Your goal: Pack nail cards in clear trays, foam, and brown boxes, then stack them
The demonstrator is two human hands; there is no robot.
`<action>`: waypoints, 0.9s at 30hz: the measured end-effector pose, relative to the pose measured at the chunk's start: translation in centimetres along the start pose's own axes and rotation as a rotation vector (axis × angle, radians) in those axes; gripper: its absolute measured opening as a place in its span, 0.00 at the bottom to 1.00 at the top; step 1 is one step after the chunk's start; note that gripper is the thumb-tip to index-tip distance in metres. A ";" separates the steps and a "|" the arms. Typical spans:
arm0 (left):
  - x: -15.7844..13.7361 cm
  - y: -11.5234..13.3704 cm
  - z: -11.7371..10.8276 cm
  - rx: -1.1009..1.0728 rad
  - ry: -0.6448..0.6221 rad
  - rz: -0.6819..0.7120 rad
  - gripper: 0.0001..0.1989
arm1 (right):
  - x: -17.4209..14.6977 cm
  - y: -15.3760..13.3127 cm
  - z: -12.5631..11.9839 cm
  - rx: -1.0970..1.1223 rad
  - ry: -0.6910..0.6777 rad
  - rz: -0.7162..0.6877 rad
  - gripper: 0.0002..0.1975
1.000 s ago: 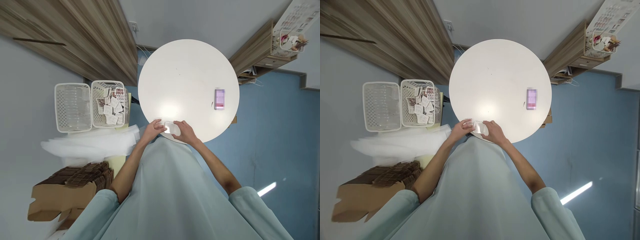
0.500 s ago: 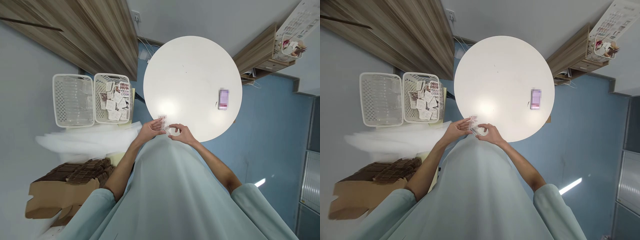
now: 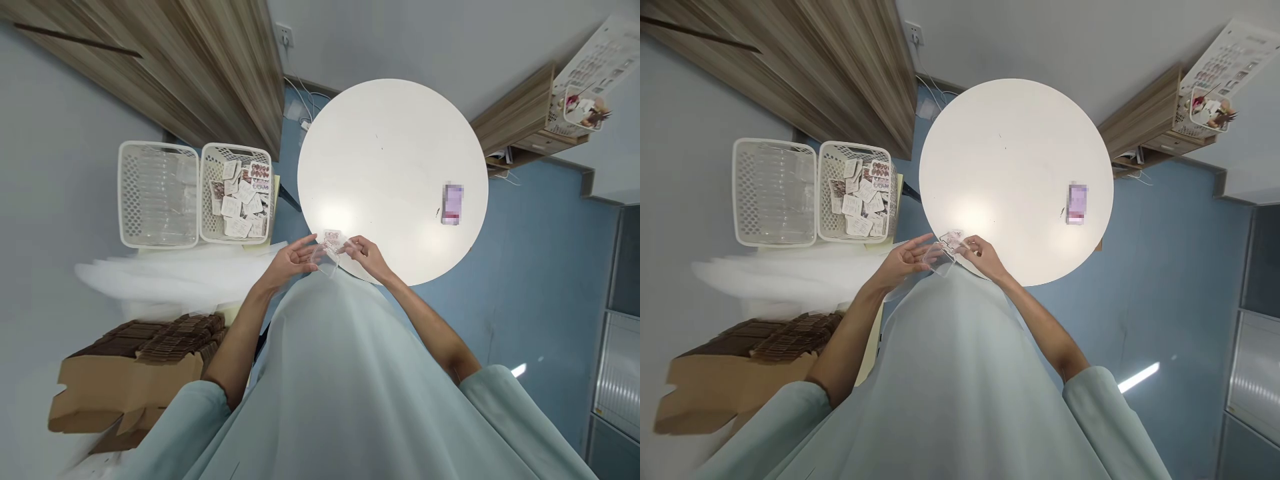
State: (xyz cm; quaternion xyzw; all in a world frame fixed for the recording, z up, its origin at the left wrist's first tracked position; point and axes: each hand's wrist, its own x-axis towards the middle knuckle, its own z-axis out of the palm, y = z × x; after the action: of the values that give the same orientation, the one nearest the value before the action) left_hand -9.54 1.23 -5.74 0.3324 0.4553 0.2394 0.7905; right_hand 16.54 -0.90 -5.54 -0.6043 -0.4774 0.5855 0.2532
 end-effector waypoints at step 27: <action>-1.5 -5.1 -3.0 -0.221 0.458 0.057 0.33 | 9.5 5.5 1.3 -0.868 -0.038 -0.134 0.29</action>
State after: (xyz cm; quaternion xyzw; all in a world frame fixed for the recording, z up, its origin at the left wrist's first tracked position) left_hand -12.50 -2.30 -9.77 0.1941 0.5838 0.3789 0.6913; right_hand 15.48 4.77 -14.96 -0.6115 -0.7218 0.3240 0.0043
